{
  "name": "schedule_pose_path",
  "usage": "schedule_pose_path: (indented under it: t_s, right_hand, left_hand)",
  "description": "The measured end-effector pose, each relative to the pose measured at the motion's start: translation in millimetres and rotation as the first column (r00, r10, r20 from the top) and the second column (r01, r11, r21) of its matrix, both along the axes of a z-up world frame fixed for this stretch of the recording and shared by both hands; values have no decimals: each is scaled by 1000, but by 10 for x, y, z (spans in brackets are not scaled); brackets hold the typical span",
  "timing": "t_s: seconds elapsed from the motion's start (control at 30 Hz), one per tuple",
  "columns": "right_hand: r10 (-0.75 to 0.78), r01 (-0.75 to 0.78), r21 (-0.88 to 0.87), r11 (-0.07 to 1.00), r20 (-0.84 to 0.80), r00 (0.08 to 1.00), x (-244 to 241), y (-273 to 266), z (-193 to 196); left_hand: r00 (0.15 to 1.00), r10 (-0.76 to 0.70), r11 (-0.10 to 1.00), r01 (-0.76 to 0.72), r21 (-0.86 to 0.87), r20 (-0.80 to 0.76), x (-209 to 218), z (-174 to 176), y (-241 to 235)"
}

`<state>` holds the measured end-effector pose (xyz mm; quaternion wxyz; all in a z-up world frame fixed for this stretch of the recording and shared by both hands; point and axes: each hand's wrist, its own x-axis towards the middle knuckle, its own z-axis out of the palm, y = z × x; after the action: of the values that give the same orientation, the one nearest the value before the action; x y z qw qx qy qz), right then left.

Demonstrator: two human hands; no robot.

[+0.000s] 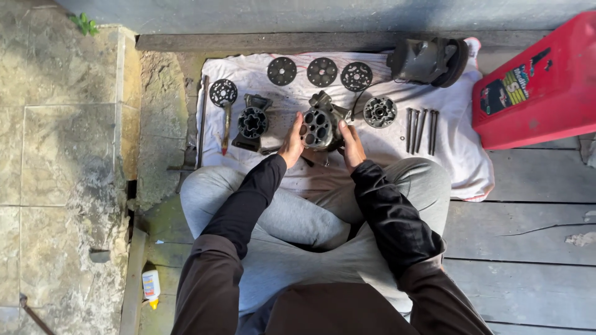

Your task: The person sits cross-legged on a cloth and assembles a mechanical component by hand. They place a circular disc into a cylindrical housing, then use a screwdriver to tighten screws around the perimeter. The person repeatedly rotates and repositions the assembly to access different screw holes, then removes the disc to inspect the interior before reinserting it.

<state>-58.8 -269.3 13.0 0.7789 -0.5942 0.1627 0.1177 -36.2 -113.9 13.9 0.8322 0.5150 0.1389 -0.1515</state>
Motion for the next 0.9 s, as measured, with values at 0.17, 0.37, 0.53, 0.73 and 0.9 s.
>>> schedule_pose_path:
  t_s: [0.17,0.37,0.53,0.73,0.9]
  right_hand:
    - [30,-8,-211,977,100,995,205,-218,-470]
    - [41,15,-371,929,143,989,317,-340,-990]
    - [-9,28,-361,932,54,998,361,-295,-982]
    - [-4,57,-288,956,182,983,208,-228,-706]
    - [-9,101,-410,907,220,975,82,-99,-289]
  left_hand:
    - [994,60,963,-82,-259,-93,254,-938,114]
    - [984,-59,980,25,-199,-169,227,-861,41]
    - [977,-179,984,178,-14,-114,183,-338,56]
    - [928,-373,831,329,449,11,210,-431,88]
    - [909,-370,897,296,329,193,169,-251,85]
